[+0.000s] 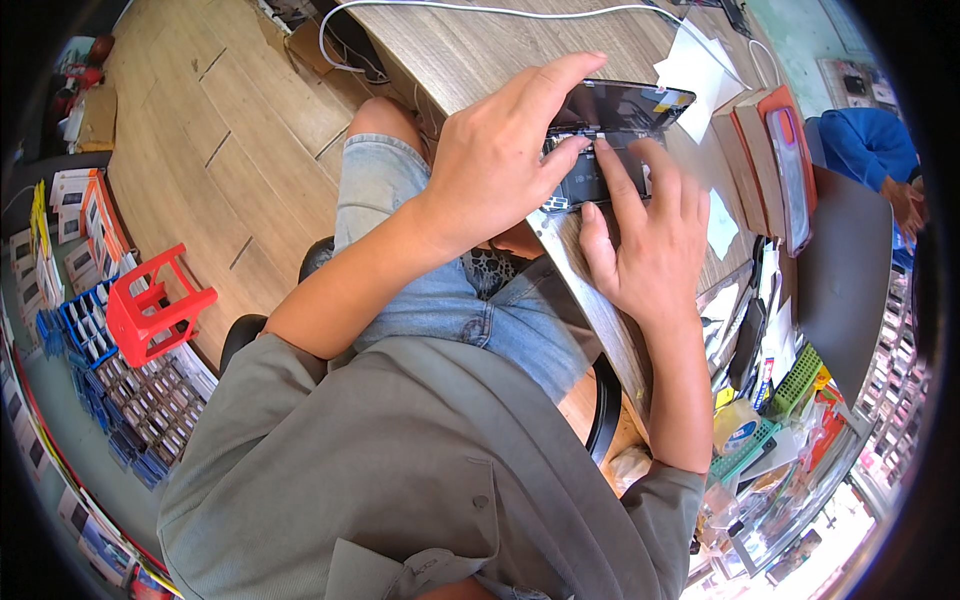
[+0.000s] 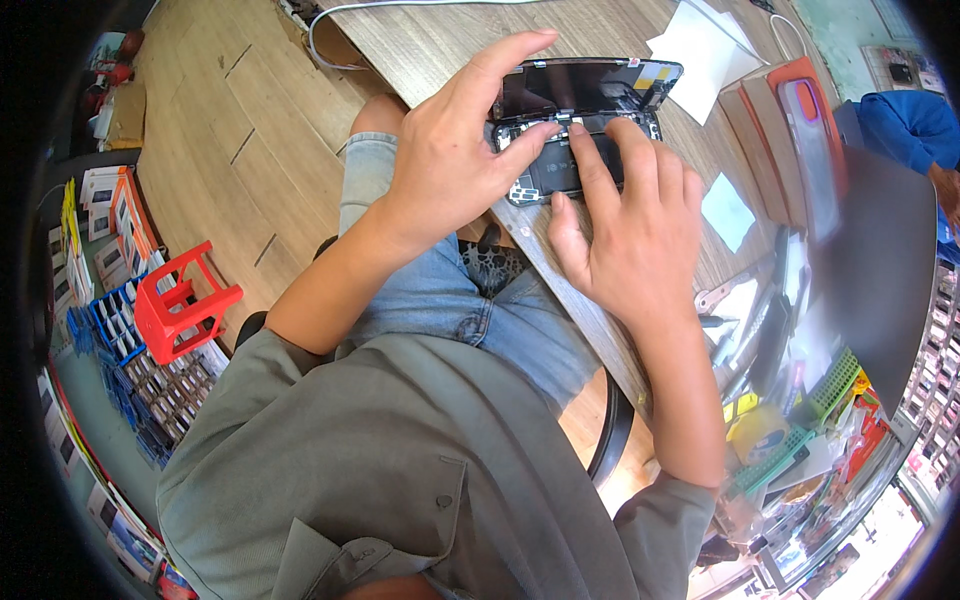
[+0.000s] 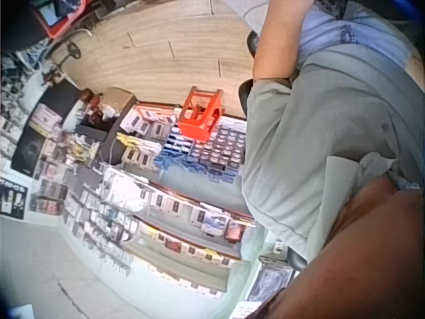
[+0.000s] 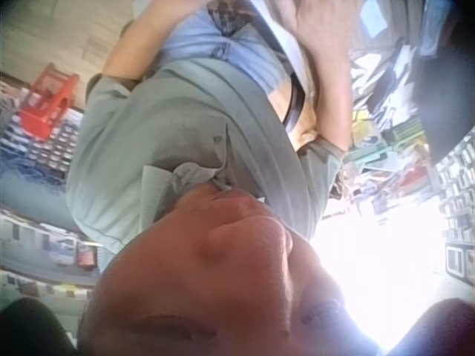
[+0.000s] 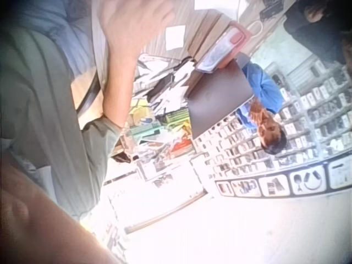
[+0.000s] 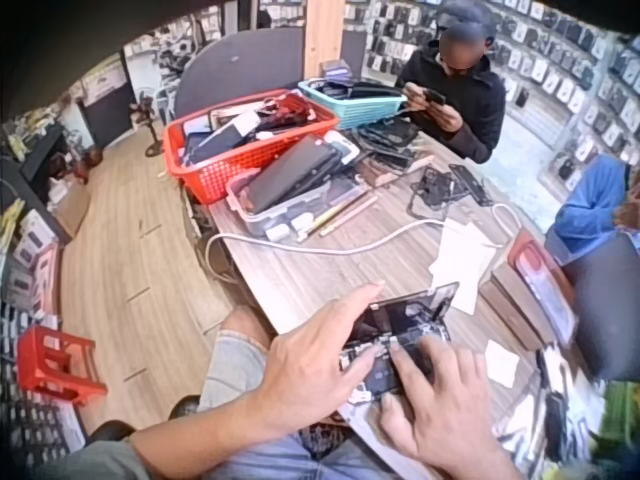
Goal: The person opens a smartphone, removes the back cover, and uses a screwdriver to unscrew and remove internal components. They then reassemble the phone by screwing parts back in place and closing the device.
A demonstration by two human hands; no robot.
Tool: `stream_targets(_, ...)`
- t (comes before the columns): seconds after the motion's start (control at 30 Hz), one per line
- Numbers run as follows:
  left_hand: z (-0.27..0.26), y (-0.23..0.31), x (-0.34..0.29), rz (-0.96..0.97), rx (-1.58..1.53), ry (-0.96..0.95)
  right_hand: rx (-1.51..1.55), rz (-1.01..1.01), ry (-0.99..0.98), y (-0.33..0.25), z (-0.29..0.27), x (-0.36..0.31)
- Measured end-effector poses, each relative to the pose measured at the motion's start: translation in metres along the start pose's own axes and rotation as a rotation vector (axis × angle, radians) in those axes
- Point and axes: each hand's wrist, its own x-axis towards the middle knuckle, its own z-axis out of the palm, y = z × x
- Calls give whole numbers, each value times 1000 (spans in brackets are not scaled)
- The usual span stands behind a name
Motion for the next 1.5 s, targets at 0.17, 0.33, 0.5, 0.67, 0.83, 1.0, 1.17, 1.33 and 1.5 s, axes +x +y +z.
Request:
stream_targets(0.17, 1, -1, -1, 5, 5, 6, 10, 5, -22, -1, 0, 2)
stream_targets(0.33, 1, -1, -1, 7, 7, 8, -2, -11, -28, 3, 0, 2)
stream_targets(0.5, 0, -1, -1, 12, 13, 9, -20, -13, -16, 2, 1, 2)
stream_targets(0.67, 1, -1, -1, 11, 15, 7, -40, -7, -29, 0, 0, 3)
stream_targets(0.83, 1, -1, -1, 12, 19, 5, -40, -14, -50, -2, -2, 4)
stream_targets(1.0, 2, -1, -1, 8, 21, 6, -21, -45, -64, -1, -3, 6)
stream_targets(1.17, 1, 1, 0, 8, 24, 1, 23, -25, -60, 1, -3, 6)
stream_targets(1.33, -3, 2, 0, -66, 20, -57, 125, 66, -29, 6, -5, 1)
stream_targets(1.5, -4, 3, -1, -72, 15, -60, 113, 87, -9, 13, -8, -6)
